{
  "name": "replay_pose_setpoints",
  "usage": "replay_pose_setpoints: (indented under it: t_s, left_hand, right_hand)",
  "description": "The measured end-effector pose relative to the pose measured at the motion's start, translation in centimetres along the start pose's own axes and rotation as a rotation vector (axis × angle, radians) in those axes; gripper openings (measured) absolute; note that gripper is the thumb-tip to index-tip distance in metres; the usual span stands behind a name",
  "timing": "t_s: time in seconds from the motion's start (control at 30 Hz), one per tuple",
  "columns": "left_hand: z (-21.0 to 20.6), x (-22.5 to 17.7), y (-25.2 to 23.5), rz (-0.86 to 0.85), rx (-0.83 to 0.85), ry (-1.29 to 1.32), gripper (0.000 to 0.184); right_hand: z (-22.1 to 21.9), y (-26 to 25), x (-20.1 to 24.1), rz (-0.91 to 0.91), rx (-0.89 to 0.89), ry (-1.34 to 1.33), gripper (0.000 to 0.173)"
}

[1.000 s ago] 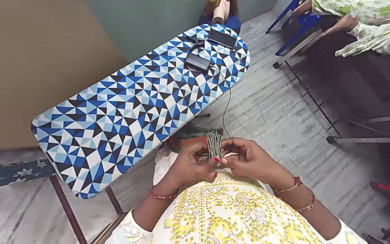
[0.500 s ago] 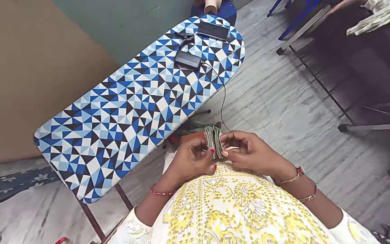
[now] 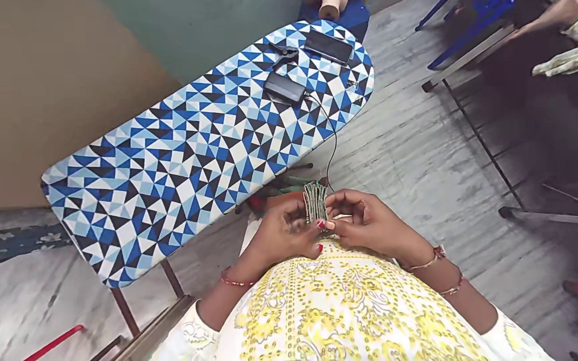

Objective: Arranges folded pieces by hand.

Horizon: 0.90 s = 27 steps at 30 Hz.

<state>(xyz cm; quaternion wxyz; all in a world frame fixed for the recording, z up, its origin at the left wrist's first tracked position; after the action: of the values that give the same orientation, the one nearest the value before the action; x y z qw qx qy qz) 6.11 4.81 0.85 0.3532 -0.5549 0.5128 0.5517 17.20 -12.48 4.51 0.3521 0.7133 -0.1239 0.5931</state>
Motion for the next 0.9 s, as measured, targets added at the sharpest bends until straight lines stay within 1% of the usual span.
replay_pose_setpoints:
  t_s: [0.1,0.33,0.6,0.73,0.9]
  left_hand:
    - [-0.2,0.0,-0.3,0.027,-0.012,0.013,0.027]
    - [-0.4,0.1,-1.0,0.042,-0.048,0.051,0.017]
    - [-0.5,0.1,-1.4,0.068,-0.07,0.067,0.015]
    - [-0.5,0.0,-1.5,0.086,-0.075,0.08,0.016]
    - [-0.4,-0.2,-1.6,0.123,-0.081,0.1,0.016]
  right_hand:
    - [0.6,-0.5,0.0,-0.003,0.02,-0.006,0.028]
    - [1.4,-1.4,0.0,-0.016,0.016,-0.009,0.027]
    - [1.5,-1.9,0.5,-0.012,0.002,0.0,0.027]
    - [1.2,-2.0,0.8,-0.037,-0.021,0.022,0.028]
    - [1.2,-2.2,1.0,-0.048,-0.036,0.055,0.026]
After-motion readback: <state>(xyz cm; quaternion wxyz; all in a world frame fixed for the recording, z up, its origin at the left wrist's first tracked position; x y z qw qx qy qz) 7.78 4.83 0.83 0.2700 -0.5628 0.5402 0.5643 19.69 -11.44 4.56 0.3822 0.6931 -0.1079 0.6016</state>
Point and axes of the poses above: each hand's wrist, its own y-axis away from the middle knuckle, its own z-axis out of the back of the hand, x = y × z, the point moved 1 cm from there along -y, towards the middle knuckle, and after that the axes turned 6 degrees about -x, right-handed, at the moved point
